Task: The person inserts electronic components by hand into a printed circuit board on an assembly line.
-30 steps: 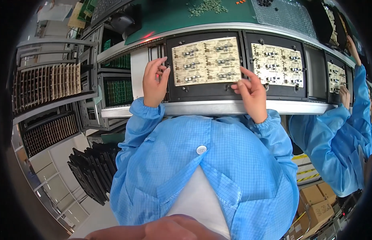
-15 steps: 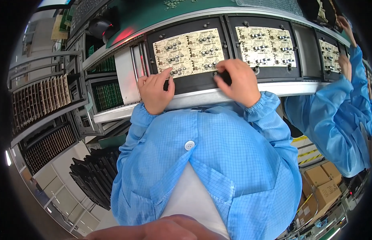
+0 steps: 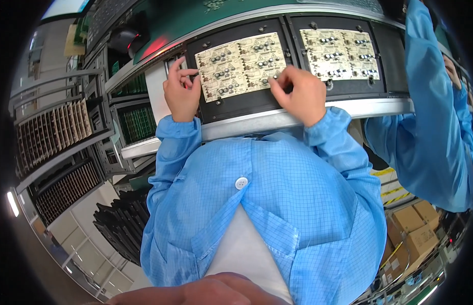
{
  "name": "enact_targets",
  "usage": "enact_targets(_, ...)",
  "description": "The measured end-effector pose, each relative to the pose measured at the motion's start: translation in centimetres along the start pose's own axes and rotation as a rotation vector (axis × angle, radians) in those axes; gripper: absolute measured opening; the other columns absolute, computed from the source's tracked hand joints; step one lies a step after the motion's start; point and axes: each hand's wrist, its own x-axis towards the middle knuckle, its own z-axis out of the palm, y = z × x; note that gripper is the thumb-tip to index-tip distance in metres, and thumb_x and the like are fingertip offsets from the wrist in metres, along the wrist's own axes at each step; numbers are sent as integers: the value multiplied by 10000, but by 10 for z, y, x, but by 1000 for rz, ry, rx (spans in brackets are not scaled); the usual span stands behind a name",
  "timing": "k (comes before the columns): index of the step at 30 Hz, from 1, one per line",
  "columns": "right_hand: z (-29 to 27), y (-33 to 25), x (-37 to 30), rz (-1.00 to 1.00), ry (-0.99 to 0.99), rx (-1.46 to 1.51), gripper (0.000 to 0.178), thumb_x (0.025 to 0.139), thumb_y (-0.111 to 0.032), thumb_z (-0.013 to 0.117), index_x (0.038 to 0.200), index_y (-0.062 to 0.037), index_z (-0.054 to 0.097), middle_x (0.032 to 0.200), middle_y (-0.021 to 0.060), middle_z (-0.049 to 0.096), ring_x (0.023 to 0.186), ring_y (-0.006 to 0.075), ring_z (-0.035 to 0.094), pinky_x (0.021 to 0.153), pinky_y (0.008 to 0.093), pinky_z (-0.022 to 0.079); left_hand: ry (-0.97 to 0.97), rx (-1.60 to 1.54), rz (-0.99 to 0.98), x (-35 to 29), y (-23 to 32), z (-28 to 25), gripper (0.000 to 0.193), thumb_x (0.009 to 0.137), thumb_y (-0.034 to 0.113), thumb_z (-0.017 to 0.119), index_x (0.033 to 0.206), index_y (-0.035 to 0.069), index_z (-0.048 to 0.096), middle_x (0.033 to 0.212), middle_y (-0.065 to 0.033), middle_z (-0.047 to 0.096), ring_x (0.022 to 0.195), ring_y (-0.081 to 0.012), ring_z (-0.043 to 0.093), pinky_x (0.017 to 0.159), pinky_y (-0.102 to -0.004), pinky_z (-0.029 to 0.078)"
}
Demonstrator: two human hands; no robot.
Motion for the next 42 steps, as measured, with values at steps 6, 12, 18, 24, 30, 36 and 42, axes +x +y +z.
enact_targets(6,-3,42,44,-296,215,-288,228,797,-166,829,1014,-128,768,871,14,663,939,274,613,803,386,530,-143,-51,29,19,-6,-1,522,788,15,737,1293,104,644,871,7,709,663,-135,600,745,-326,493)
enact_targets(12,-14,50,56,-408,31,-175,133,787,-103,826,895,-104,748,797,7,648,914,254,607,804,399,516,-117,-206,120,62,7,14,256,912,28,713,1154,92,767,990,-62,674,795,-174,666,728,-320,551)
enact_targets(18,-11,53,80,-350,-24,-142,212,884,-125,750,1095,-106,734,904,43,671,928,296,601,849,405,516,-220,10,234,76,-3,23,152,931,147,742,1061,94,801,1001,-27,686,803,-176,662,726,-289,533)
enact_targets(24,21,63,117,-487,116,-326,282,864,-105,745,1143,-148,751,1016,49,642,1005,290,588,881,412,529,-346,-110,149,80,-6,19,136,916,134,761,1033,81,806,996,-19,655,820,-120,650,715,-261,523)
enact_targets(30,32,68,120,-526,74,-243,188,825,-90,754,1011,-103,770,937,36,636,965,284,597,844,411,526,-261,-12,275,79,-10,25,363,883,179,806,1240,141,752,956,-25,613,718,-112,567,663,-264,518)
enact_targets(36,63,95,130,-555,-5,-73,186,831,-123,767,1016,-102,783,904,52,626,922,279,618,812,421,526,-233,24,80,98,-21,44,351,884,151,809,1217,71,729,921,-26,616,675,-97,560,640,-258,500)
enact_targets(42,24,113,172,-308,-306,221,199,930,-182,744,1100,-80,760,1016,73,734,932,260,711,821,376,570,-211,41,107,167,-15,84,351,873,210,824,1179,76,715,944,-62,666,743,-151,649,708,-292,567)
